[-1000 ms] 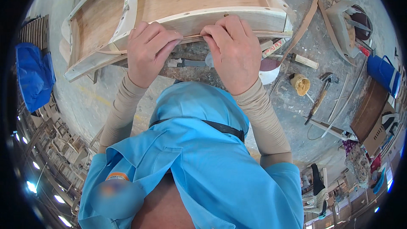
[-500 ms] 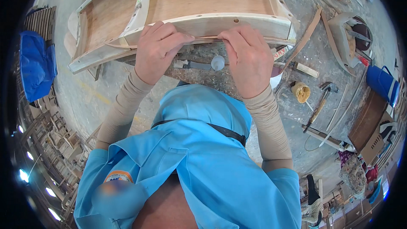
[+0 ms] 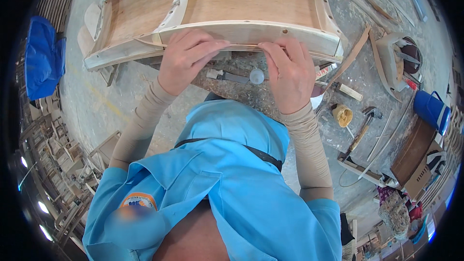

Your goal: The person applies glue to a wooden frame and inserts a thin wooden strip into a groove. They use a metal tool to scrape and adjust the strip, ensuring it fits properly along the edge of the frame.

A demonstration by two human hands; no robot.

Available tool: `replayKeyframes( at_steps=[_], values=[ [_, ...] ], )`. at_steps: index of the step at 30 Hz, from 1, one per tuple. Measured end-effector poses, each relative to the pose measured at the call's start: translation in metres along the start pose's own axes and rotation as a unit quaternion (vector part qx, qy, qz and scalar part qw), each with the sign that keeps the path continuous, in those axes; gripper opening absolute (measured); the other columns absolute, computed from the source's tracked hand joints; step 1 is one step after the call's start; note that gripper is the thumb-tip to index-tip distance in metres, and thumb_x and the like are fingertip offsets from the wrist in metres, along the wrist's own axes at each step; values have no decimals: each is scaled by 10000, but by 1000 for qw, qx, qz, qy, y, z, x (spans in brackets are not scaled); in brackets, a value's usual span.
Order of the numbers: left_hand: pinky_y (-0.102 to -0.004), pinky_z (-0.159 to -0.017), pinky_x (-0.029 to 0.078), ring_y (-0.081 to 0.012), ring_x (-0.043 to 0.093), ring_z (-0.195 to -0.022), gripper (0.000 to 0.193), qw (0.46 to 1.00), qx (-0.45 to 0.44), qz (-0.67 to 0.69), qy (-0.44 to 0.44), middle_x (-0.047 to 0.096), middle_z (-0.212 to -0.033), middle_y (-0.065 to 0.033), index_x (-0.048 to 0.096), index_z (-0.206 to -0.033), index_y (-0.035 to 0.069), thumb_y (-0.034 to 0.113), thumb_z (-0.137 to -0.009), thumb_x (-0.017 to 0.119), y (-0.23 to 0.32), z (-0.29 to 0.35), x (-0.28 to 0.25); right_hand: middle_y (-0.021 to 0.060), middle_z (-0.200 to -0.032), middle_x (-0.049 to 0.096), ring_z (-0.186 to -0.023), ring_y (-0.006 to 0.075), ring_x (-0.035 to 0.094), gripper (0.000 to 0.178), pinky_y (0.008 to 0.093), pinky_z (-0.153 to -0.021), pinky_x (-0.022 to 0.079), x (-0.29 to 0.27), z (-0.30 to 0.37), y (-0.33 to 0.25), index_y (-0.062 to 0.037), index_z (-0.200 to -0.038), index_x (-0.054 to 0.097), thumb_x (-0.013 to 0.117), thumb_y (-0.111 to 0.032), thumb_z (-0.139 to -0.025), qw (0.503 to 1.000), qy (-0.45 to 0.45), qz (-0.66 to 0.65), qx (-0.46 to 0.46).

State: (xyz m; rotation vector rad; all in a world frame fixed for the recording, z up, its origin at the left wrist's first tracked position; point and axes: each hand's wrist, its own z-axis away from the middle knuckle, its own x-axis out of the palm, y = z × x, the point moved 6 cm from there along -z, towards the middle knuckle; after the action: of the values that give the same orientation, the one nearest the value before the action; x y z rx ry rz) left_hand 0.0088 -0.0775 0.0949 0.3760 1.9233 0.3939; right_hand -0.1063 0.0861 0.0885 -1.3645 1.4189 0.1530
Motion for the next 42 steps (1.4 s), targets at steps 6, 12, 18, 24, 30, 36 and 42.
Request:
replayKeyframes(
  at_steps=[6,12,18,24,30,36,42],
  values=[
    [-353,-812,450,-222,589,-887,249,996,-49,-62,36,648,-925,-4,743,-977,129,100,-737,799,-18,19,-32,49,-906,623,-827,262,584,196,373,-719,481,1,-3,-7,-89,-971,738,741,-40,-781,1000,13,5,-19],
    [-357,-779,442,-232,571,-847,204,996,-61,-66,27,633,-880,-11,755,-915,120,86,-720,807,-29,27,-41,45,-889,620,-805,260,565,186,370,-708,472,17,-15,-25,-78,-949,725,754,-40,-769,998,1,-38,-48],
    [-347,-787,425,-191,566,-844,117,996,-72,-34,34,582,-839,28,737,-852,150,140,-744,781,-36,32,-36,36,-880,613,-801,253,567,162,368,-707,472,35,-21,-30,-77,-919,707,758,-56,-767,997,-37,-38,-50],
    [-360,-767,435,-224,572,-833,131,996,-87,-16,-16,601,-833,-14,747,-874,110,93,-748,781,-35,30,-35,38,-878,606,-803,253,573,156,369,-706,474,35,-24,-33,-77,-915,704,756,-60,-769,997,-67,-9,-36],
    [-354,-759,422,-220,569,-828,111,996,-72,-22,-41,593,-833,-8,726,-884,102,114,-778,755,-36,21,-36,38,-882,611,-820,253,591,145,375,-701,478,34,-32,-37,-78,-914,705,749,-66,-776,994,-103,-10,-26],
    [-347,-721,407,-204,560,-813,134,996,-70,-35,-52,580,-828,1,710,-877,101,114,-752,756,-37,19,-37,42,-858,614,-801,258,604,140,377,-697,490,39,-37,-44,-70,-895,700,748,-47,-765,992,-114,-35,-29],
    [-335,-719,410,-199,561,-813,193,994,-52,-58,-70,553,-812,-7,699,-910,93,101,-718,722,-34,19,-34,55,-842,615,-780,264,608,128,374,-679,493,41,-43,-43,-65,-873,695,748,-35,-759,988,-150,-46,-9]
  ],
)
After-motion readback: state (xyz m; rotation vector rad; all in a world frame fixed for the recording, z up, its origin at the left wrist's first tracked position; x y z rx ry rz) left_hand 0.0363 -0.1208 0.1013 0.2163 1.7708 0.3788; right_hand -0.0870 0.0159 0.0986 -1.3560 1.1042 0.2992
